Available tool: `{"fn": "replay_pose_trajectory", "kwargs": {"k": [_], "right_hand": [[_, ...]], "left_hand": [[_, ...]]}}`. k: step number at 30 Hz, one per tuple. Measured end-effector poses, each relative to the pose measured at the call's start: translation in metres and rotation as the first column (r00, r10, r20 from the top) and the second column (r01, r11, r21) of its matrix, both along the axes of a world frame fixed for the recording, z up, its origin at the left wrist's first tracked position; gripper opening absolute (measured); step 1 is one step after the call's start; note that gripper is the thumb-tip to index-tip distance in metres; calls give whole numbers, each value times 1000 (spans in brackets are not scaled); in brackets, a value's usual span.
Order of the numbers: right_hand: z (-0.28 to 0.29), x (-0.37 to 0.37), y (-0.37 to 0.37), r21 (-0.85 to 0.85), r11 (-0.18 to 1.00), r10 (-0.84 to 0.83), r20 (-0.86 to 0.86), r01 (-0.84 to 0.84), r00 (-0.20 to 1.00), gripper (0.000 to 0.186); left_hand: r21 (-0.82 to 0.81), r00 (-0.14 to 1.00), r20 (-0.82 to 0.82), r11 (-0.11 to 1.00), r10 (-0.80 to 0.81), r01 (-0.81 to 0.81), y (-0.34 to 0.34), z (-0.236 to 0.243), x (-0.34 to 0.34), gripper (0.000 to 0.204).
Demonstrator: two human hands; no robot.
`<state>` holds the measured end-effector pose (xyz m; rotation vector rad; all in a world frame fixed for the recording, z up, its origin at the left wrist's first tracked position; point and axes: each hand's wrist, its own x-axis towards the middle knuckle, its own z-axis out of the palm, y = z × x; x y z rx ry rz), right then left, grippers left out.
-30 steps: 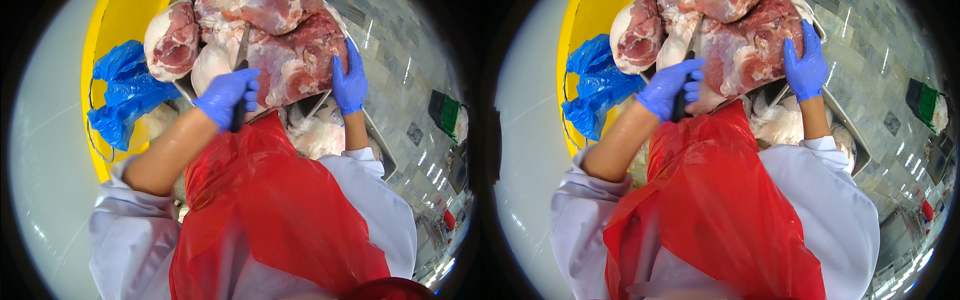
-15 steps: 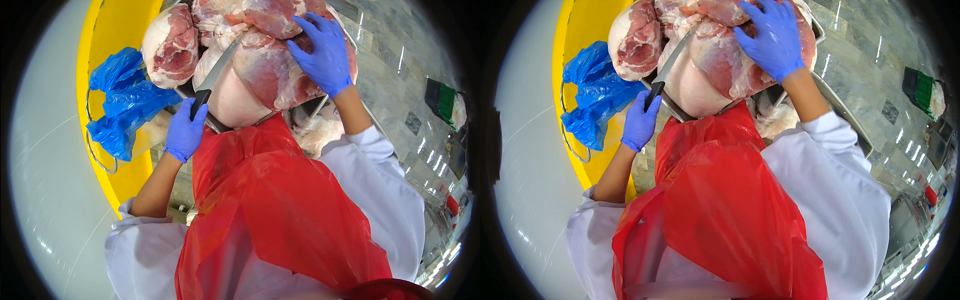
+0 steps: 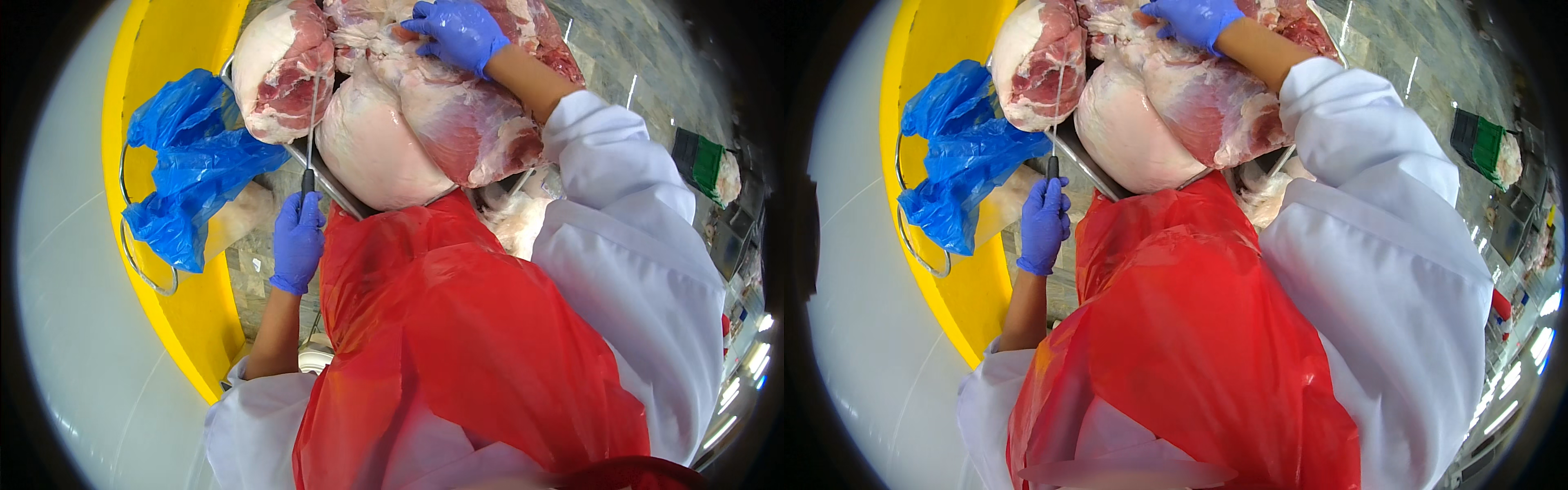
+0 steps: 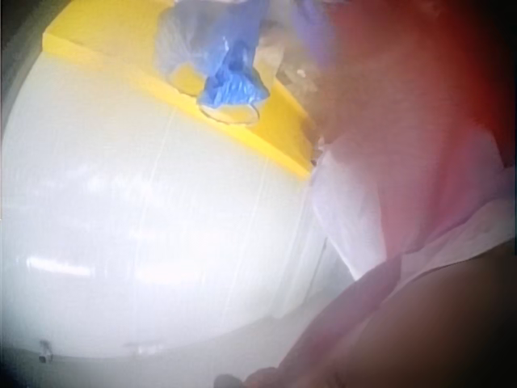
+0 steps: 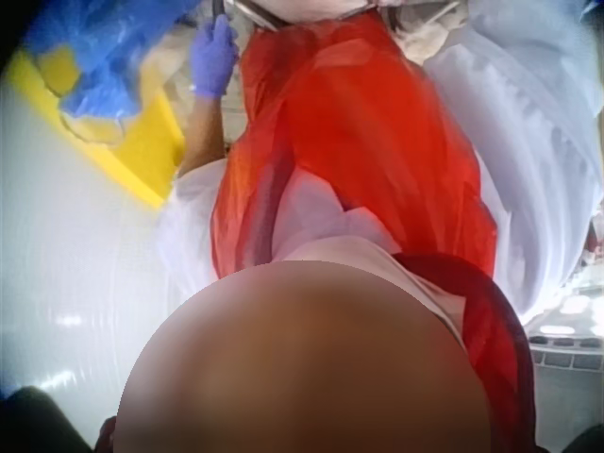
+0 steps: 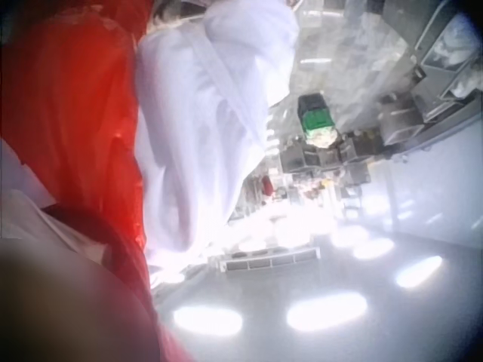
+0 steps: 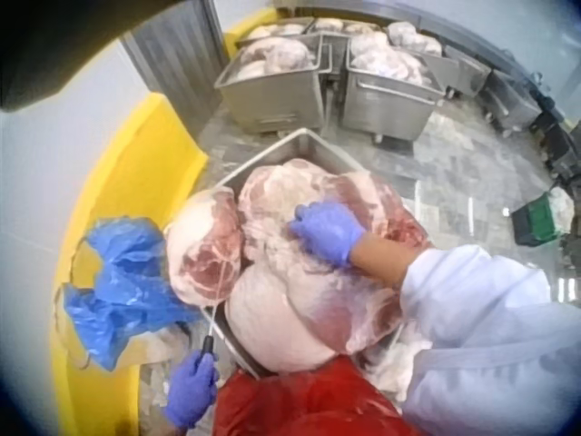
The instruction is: The person is cutting raw meat with a knife. They are wearing blue gloves and a red apron. The meat is placed on a metal tray, and the person is using a knife to cut it into smaller pieces.
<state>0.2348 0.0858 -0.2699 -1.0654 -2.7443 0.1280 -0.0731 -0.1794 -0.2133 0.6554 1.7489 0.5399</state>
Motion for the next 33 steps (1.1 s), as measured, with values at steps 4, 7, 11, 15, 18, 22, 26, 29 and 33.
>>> {"fn": "replay_pose_trajectory", "kwargs": {"k": [4, 7, 11, 15, 18, 22, 26, 29, 33], "right_hand": [[-5, 0, 32, -244, 948, -205, 13, 202, 979, 21], [1, -2, 67, -383, 899, -289, -156, 212, 944, 23], [17, 14, 84, -502, 834, -378, -218, 229, 900, 25], [38, 54, 45, -436, 800, -531, -198, 412, 824, 27], [56, 86, 9, -173, 814, -581, -188, 555, 792, 27], [69, 135, -29, -64, 799, -592, -265, 598, 762, 33], [54, 171, -67, -142, 713, -694, -278, 686, 664, 41], [34, 177, -90, -238, 646, -760, -286, 726, 583, 43], [14, 170, -106, -429, 581, -812, -363, 691, 457, 44]], "left_hand": [[106, 967, -124, 966, -221, 234, -8, -2, 13, 25], [121, 923, -180, 924, -340, 364, -16, 6, 22, 33], [291, 799, -361, 755, -481, 587, -11, 21, 31, 52], [278, 736, -429, 698, -524, 660, 17, 41, 40, 59], [135, 583, -570, 634, -579, 762, 41, 66, 42, 59], [201, 498, -731, 550, -467, 810, 82, 94, 25, 46], [32, 388, -802, 616, -454, 787, 112, 112, 4, 43], [-156, 337, -815, 739, -471, 655, 117, 130, 1, 43], [79, 512, -676, 639, -529, 765, 99, 137, 24, 45]]}}
